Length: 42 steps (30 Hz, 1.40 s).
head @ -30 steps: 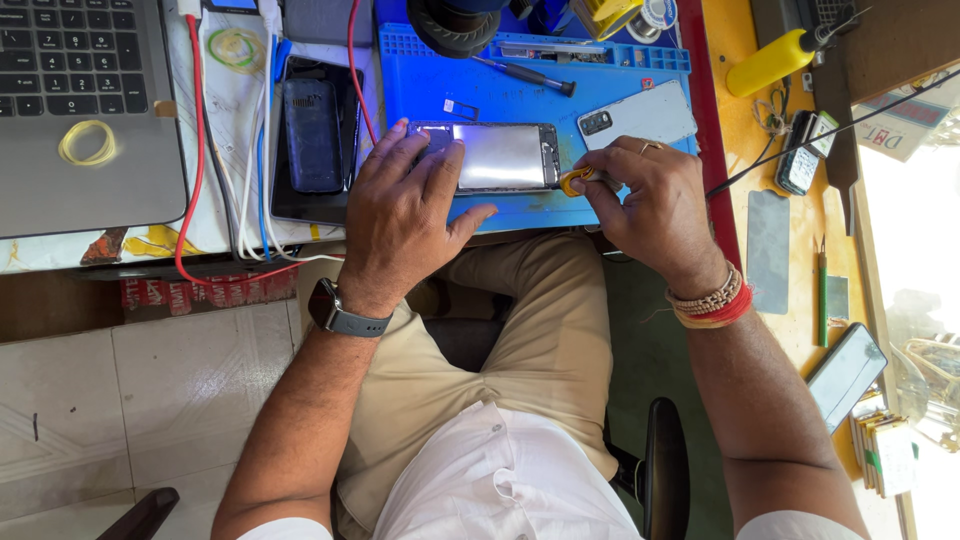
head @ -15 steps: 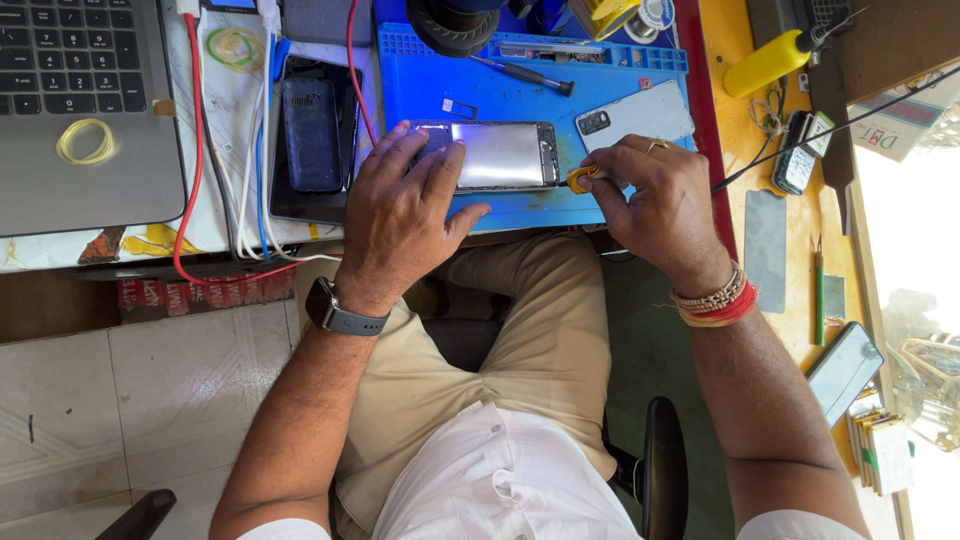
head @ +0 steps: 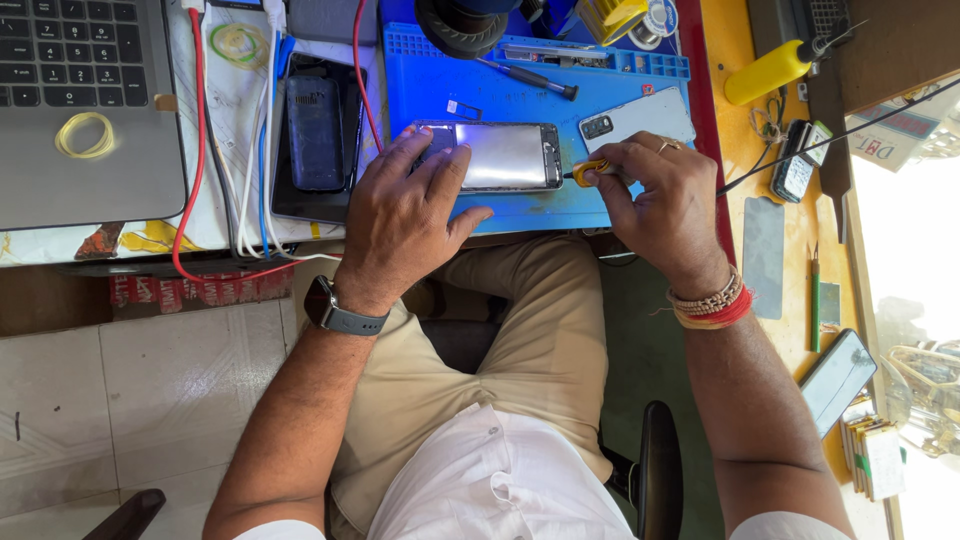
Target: The person applies adhesive to the edges of a disassembled smartphone chassis, then places the back cover onto the phone and presses the edges to secure it. The person then plugs a charging cable into the phone and briefly checks the device.
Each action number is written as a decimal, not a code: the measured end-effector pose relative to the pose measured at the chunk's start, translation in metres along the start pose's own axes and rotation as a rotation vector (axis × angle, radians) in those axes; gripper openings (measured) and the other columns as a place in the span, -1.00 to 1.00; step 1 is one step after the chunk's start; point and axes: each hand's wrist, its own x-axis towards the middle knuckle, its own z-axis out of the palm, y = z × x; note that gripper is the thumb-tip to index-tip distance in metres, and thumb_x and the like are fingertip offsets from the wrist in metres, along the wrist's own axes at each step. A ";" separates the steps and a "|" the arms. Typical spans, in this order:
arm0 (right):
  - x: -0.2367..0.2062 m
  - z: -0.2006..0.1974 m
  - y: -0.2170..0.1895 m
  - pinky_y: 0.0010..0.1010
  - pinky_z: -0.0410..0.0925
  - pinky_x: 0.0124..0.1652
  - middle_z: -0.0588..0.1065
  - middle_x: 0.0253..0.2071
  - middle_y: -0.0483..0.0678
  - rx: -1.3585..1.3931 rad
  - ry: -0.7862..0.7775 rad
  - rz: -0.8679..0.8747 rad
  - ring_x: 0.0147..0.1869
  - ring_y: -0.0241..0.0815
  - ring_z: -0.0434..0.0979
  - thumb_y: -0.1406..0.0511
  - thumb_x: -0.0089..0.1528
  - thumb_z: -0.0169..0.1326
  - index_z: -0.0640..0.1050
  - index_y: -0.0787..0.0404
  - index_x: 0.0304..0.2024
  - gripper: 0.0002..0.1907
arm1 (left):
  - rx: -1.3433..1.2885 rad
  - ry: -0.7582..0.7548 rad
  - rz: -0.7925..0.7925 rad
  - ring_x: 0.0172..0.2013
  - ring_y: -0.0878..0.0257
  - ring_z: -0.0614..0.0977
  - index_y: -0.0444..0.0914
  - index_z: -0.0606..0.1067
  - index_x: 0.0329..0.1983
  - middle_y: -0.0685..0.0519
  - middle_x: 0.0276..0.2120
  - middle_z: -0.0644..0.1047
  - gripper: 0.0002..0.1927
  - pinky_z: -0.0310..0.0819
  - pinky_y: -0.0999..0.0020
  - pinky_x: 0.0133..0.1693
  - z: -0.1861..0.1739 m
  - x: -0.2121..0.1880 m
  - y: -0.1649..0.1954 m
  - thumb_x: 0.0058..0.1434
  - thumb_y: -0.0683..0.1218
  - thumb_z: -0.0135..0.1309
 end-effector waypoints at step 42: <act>-0.006 0.070 -0.041 -0.40 0.48 0.05 0.58 -0.04 0.07 0.626 0.467 0.200 0.04 -0.13 0.61 0.60 0.34 0.17 0.54 0.36 -0.03 -0.81 | -0.102 -0.078 0.166 -0.05 0.05 0.57 -0.37 0.57 -0.13 -0.11 -0.07 0.56 -0.65 0.55 0.05 0.05 -0.019 -0.091 0.050 0.17 -0.04 0.38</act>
